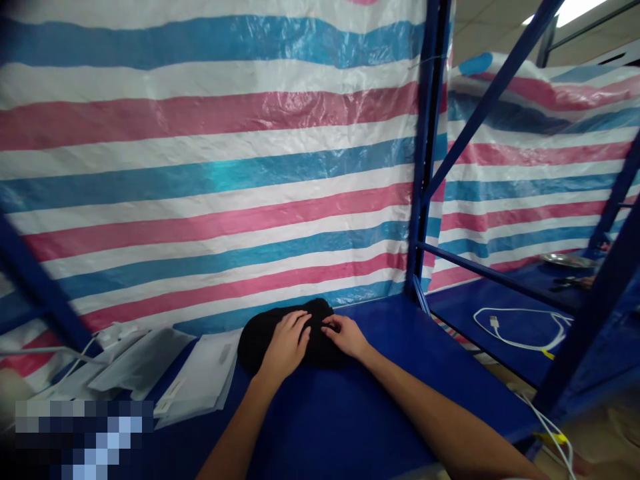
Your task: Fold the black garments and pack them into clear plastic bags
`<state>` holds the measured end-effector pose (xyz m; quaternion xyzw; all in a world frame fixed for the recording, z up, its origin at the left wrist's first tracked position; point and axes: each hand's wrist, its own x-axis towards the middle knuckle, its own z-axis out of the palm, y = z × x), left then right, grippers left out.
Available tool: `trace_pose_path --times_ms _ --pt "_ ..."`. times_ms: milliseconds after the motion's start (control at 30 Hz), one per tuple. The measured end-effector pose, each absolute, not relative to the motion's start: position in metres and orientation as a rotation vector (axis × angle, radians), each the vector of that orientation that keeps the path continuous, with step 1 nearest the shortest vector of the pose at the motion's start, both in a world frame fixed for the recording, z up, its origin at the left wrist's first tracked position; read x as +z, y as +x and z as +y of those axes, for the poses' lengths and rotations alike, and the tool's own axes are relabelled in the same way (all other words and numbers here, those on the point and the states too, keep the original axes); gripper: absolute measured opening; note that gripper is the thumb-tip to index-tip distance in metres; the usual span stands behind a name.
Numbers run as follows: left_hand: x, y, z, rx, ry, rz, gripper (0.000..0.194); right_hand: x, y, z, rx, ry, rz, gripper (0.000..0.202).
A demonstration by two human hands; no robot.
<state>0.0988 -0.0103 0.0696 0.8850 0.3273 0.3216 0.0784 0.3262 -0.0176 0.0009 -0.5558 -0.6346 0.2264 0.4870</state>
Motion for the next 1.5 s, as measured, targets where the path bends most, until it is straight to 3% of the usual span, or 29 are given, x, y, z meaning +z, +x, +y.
trace_pose_path --times_ms 100,200,300,500,667,833,967,1233,1500 --pt "0.052 0.073 0.004 0.787 2.651 1.243 0.039 0.002 0.326 -0.019 0.453 -1.411 -1.604 0.026" --pt "0.035 0.06 0.014 0.707 2.537 1.344 0.048 0.003 0.324 -0.021 0.342 -1.467 -1.682 0.022" --pt "0.029 0.059 0.02 0.858 2.4 1.346 0.065 0.005 0.322 -0.024 0.28 -1.519 -1.733 0.019" --pt "0.026 0.065 0.029 1.269 2.01 1.167 0.064 0.007 0.319 -0.027 0.283 -1.523 -1.73 0.018" --pt "0.031 0.071 0.024 1.303 1.444 1.199 0.071 0.007 0.318 -0.027 0.3 -1.494 -1.737 0.028" --pt "0.045 0.074 0.011 1.076 1.242 0.973 0.061 0.005 0.318 -0.028 0.353 -1.469 -1.714 0.03" --pt "0.053 0.073 0.005 1.092 1.271 0.874 0.052 0.005 0.319 -0.027 0.379 -1.469 -1.659 0.037" --pt "0.067 0.074 -0.005 1.192 1.138 0.697 0.065 0.027 0.324 -0.034 0.887 -1.238 -1.385 0.047" --pt "0.07 0.078 -0.01 1.166 0.997 0.684 0.057 0.053 0.329 -0.05 1.233 -0.929 -1.137 0.045"
